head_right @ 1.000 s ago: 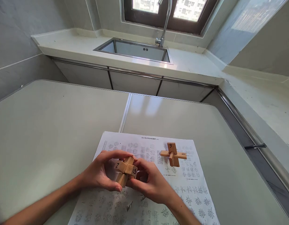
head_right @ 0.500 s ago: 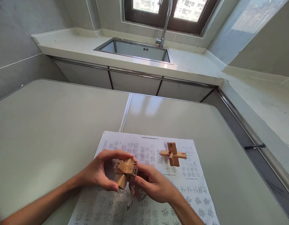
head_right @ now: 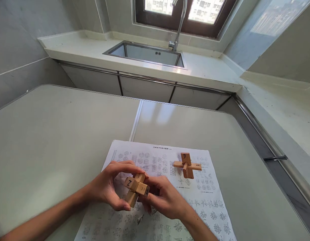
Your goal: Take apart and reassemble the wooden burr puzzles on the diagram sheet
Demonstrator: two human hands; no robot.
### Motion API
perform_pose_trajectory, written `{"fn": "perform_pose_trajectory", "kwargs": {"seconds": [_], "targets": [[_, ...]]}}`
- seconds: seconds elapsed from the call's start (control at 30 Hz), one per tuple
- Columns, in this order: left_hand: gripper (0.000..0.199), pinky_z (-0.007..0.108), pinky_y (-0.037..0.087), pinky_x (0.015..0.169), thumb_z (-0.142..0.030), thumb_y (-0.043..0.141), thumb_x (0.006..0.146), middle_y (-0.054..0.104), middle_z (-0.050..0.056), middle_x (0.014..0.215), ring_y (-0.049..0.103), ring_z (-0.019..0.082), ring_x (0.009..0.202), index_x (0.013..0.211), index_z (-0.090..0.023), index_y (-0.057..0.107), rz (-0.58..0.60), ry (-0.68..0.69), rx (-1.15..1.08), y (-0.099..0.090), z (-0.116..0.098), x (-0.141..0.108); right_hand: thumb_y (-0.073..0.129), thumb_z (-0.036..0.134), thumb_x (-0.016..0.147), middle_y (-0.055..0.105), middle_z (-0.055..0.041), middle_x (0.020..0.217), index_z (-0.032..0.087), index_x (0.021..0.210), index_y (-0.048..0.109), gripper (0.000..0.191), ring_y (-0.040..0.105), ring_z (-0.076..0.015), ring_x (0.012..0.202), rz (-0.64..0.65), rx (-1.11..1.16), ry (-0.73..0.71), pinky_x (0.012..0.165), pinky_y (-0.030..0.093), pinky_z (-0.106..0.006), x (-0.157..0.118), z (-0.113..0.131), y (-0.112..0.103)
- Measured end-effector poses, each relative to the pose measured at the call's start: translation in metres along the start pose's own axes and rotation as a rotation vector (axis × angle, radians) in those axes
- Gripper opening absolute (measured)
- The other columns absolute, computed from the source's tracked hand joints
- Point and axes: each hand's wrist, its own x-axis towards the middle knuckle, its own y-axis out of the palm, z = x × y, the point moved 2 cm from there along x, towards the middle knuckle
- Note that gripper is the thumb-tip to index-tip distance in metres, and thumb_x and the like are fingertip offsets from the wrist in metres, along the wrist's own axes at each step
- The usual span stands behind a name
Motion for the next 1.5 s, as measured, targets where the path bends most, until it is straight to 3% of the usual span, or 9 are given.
{"fn": "perform_pose_trajectory", "kwargs": {"seconds": [0.17,0.4,0.57,0.83,1.0,1.13,1.23,1.4,1.5], "targets": [[0.072,0.042,0.054,0.105,-0.046,0.091,0.076,0.076,0.01,0.128,0.071,0.03,0.115,0.141,-0.026,0.067,-0.046,-0.074,0.022,-0.001,0.003,-0.001,0.071,0.051,0.097,0.065,-0.0012,0.08,0.018,0.099,0.066,0.033,0.055,-0.0096,0.054,-0.206,0.02,-0.017,0.05,0.05,-0.023,0.001,-0.003,-0.002],[0.101,0.044,0.052,0.112,-0.048,0.1,0.063,0.071,0.013,0.14,0.068,0.034,0.126,0.152,-0.028,0.056,-0.048,-0.05,0.02,0.007,0.008,-0.006,0.072,0.029,0.091,0.064,0.0009,0.073,0.021,0.087,0.063,0.013,0.058,-0.0132,0.061,-0.436,-0.285,-0.161,0.056,0.048,-0.024,0.001,-0.003,0.003],[0.086,0.043,0.052,0.11,-0.051,0.095,0.072,0.073,0.011,0.136,0.069,0.032,0.124,0.148,-0.03,0.06,-0.057,-0.098,-0.01,0.004,0.003,-0.005,0.068,0.039,0.097,0.066,-0.0005,0.075,0.021,0.097,0.065,0.018,0.061,-0.0145,0.063,-0.365,-0.185,-0.129,0.058,0.05,-0.025,0.001,-0.002,0.004],[0.086,0.048,0.053,0.111,-0.041,0.098,0.068,0.073,0.013,0.135,0.07,0.035,0.124,0.145,-0.027,0.062,0.037,-0.091,-0.191,0.004,0.002,-0.002,0.061,0.056,0.103,0.059,0.0015,0.066,0.018,0.096,0.062,0.039,0.051,-0.0102,0.053,-0.027,0.153,-0.017,0.053,0.045,-0.023,0.002,-0.004,0.007],[0.077,0.041,0.056,0.102,-0.031,0.099,0.068,0.075,0.009,0.127,0.072,0.028,0.115,0.137,-0.027,0.064,-0.102,-0.061,-0.033,0.004,0.001,-0.001,0.069,0.052,0.099,0.064,-0.0039,0.093,0.02,0.12,0.062,0.04,0.054,-0.0124,0.068,-0.238,-0.134,-0.117,0.057,0.045,-0.023,-0.001,-0.004,0.005],[0.071,0.036,0.057,0.091,-0.034,0.098,0.068,0.071,0.006,0.113,0.07,0.023,0.099,0.131,-0.026,0.065,-0.154,0.036,0.187,0.006,-0.002,0.0,0.063,0.058,0.1,0.06,-0.0028,0.091,0.02,0.121,0.06,0.044,0.048,-0.011,0.063,-0.326,-0.175,-0.147,0.053,0.039,-0.023,-0.004,-0.004,-0.001],[0.074,0.035,0.056,0.086,-0.038,0.099,0.066,0.066,0.005,0.105,0.067,0.022,0.094,0.131,-0.026,0.066,-0.128,0.089,0.21,0.007,-0.001,0.0,0.058,0.056,0.104,0.055,0.0007,0.081,0.019,0.106,0.061,0.037,0.044,-0.0097,0.059,-0.277,-0.152,-0.12,0.052,0.035,-0.022,-0.003,-0.003,-0.004],[0.074,0.038,0.057,0.089,-0.05,0.098,0.064,0.064,0.007,0.107,0.065,0.024,0.097,0.127,-0.025,0.07,-0.097,0.091,0.126,0.007,0.004,-0.001,0.055,0.053,0.106,0.057,0.0027,0.069,0.019,0.102,0.058,0.035,0.051,-0.0101,0.052,-0.009,-0.003,-0.015,0.052,0.042,-0.023,-0.003,-0.002,-0.003],[0.075,0.041,0.057,0.093,-0.056,0.098,0.059,0.063,0.01,0.114,0.064,0.027,0.104,0.123,-0.025,0.072,-0.097,0.086,0.125,0.007,0.005,-0.002,0.06,0.046,0.104,0.059,0.0012,0.073,0.018,0.097,0.061,0.029,0.053,-0.01,0.051,-0.025,-0.074,0.009,0.049,0.042,-0.022,-0.003,-0.003,-0.004]]}}
